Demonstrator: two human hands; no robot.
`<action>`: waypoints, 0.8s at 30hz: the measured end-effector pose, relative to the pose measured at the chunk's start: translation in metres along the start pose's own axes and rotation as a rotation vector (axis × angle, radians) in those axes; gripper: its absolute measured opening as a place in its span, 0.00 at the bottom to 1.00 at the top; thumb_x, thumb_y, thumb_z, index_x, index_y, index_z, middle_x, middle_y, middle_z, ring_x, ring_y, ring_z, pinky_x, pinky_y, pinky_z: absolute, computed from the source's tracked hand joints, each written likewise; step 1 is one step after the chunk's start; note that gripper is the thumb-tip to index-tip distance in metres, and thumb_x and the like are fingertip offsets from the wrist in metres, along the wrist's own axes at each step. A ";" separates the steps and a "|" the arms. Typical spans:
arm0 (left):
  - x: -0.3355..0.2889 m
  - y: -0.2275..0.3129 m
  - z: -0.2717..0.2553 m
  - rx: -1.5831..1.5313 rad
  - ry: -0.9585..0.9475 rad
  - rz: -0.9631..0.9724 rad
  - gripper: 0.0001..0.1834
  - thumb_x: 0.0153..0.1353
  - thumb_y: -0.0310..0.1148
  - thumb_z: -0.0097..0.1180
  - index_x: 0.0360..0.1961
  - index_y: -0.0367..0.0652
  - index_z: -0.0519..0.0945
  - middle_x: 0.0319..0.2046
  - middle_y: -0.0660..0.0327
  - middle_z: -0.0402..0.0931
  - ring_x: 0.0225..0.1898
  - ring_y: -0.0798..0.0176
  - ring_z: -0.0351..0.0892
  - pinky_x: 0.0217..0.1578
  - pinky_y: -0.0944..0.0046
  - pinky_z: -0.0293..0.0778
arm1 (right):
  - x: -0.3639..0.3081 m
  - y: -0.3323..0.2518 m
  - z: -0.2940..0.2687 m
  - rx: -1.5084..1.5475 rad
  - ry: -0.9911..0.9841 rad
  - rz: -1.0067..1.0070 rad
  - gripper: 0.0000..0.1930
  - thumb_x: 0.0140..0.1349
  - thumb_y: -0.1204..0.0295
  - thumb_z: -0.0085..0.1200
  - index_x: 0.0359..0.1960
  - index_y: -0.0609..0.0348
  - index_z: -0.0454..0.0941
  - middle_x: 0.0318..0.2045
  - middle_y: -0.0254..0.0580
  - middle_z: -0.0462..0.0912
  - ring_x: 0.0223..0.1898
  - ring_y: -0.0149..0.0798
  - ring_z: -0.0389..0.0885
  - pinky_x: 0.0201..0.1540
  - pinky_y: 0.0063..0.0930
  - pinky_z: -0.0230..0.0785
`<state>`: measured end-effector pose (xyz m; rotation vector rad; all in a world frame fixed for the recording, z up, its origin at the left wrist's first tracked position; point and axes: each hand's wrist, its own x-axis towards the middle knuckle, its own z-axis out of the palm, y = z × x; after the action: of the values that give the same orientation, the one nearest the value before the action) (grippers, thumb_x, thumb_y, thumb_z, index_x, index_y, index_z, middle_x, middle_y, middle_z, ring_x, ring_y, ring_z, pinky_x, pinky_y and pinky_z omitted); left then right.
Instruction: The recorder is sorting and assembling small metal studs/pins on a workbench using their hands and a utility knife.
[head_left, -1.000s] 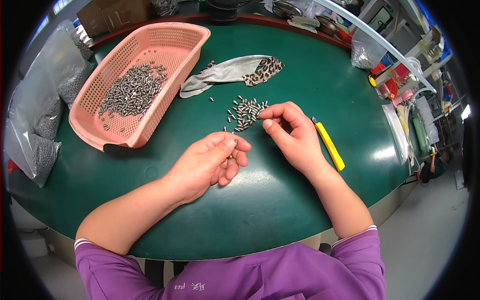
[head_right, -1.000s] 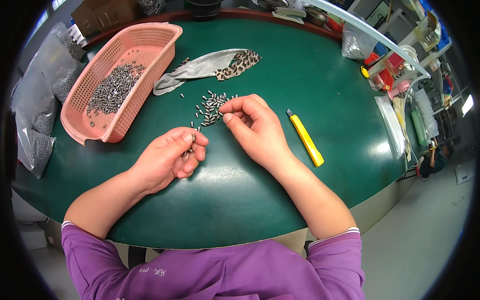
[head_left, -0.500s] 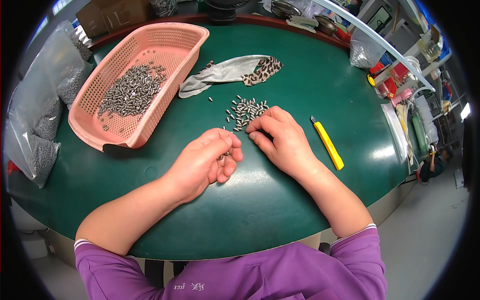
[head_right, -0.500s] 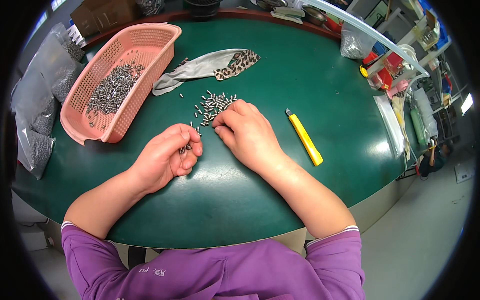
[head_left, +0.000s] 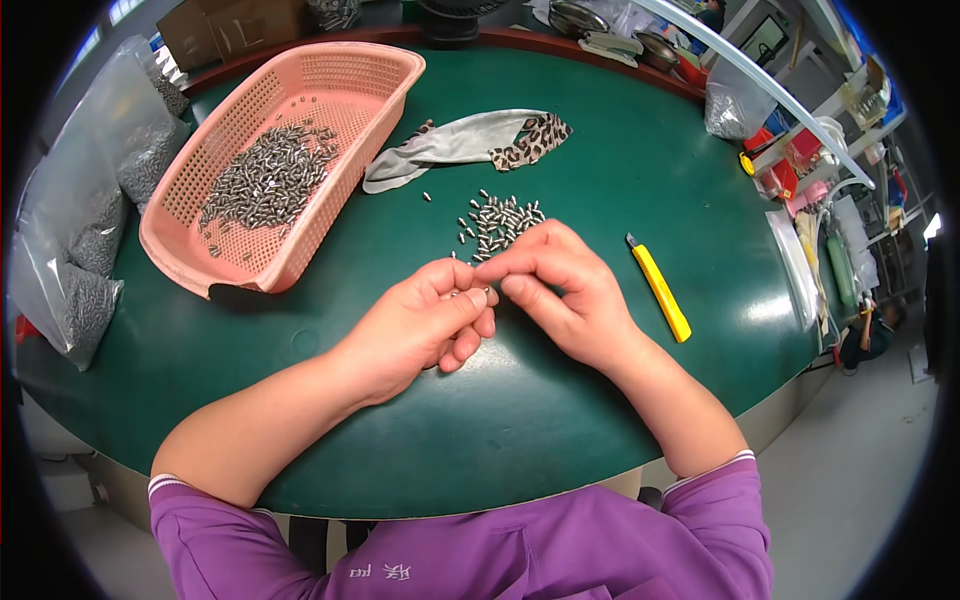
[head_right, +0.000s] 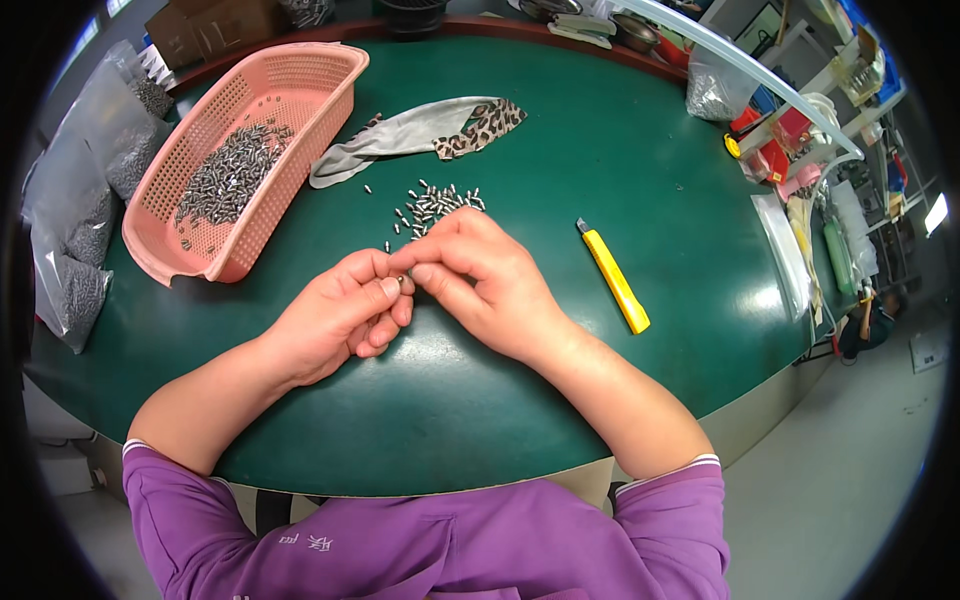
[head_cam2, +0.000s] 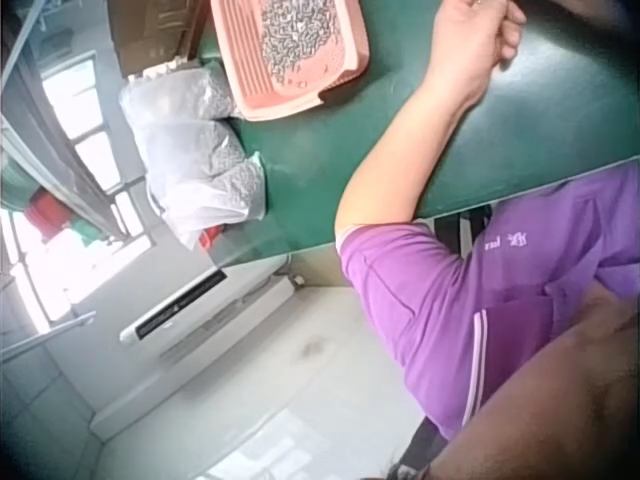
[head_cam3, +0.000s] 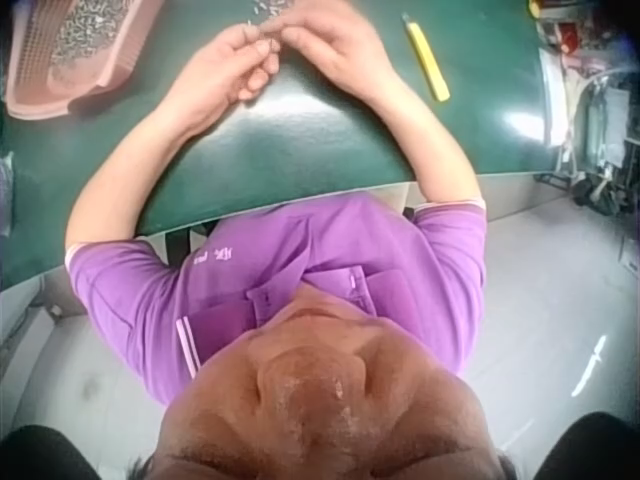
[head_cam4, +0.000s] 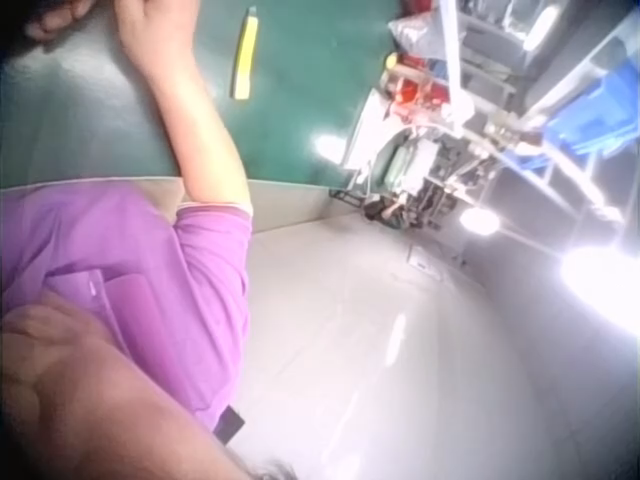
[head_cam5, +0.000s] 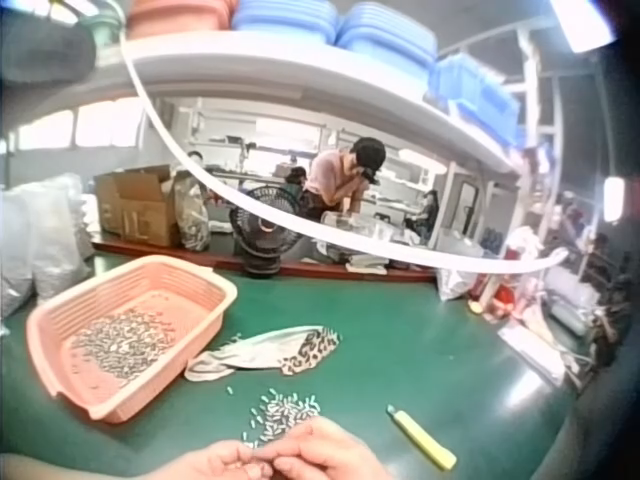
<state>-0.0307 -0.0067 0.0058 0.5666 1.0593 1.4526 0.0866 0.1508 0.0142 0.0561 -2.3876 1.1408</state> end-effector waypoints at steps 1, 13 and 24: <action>0.000 0.000 -0.001 -0.043 -0.007 -0.006 0.08 0.68 0.34 0.45 0.42 0.41 0.69 0.28 0.63 0.71 0.22 0.74 0.66 0.20 0.75 0.62 | 0.001 0.001 -0.001 -0.022 0.032 0.014 0.08 0.57 0.79 0.55 0.38 0.57 0.81 0.33 0.37 0.74 0.35 0.34 0.75 0.36 0.24 0.69; -0.002 0.002 -0.001 -0.110 0.015 -0.019 0.14 0.69 0.37 0.38 0.43 0.38 0.71 0.31 0.58 0.71 0.22 0.71 0.65 0.20 0.73 0.61 | 0.003 0.017 -0.008 -0.367 0.123 0.138 0.09 0.55 0.78 0.54 0.37 0.53 0.80 0.32 0.38 0.73 0.37 0.41 0.73 0.40 0.32 0.69; 0.000 0.002 0.000 -0.094 0.033 -0.035 0.13 0.69 0.36 0.40 0.43 0.38 0.70 0.32 0.59 0.71 0.23 0.72 0.65 0.21 0.73 0.61 | 0.001 0.012 -0.011 -0.494 -0.033 0.078 0.05 0.51 0.74 0.59 0.30 0.54 0.78 0.31 0.38 0.73 0.38 0.43 0.73 0.41 0.36 0.68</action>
<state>-0.0314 -0.0069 0.0076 0.4565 1.0162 1.4775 0.0871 0.1667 0.0124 -0.1859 -2.6506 0.5555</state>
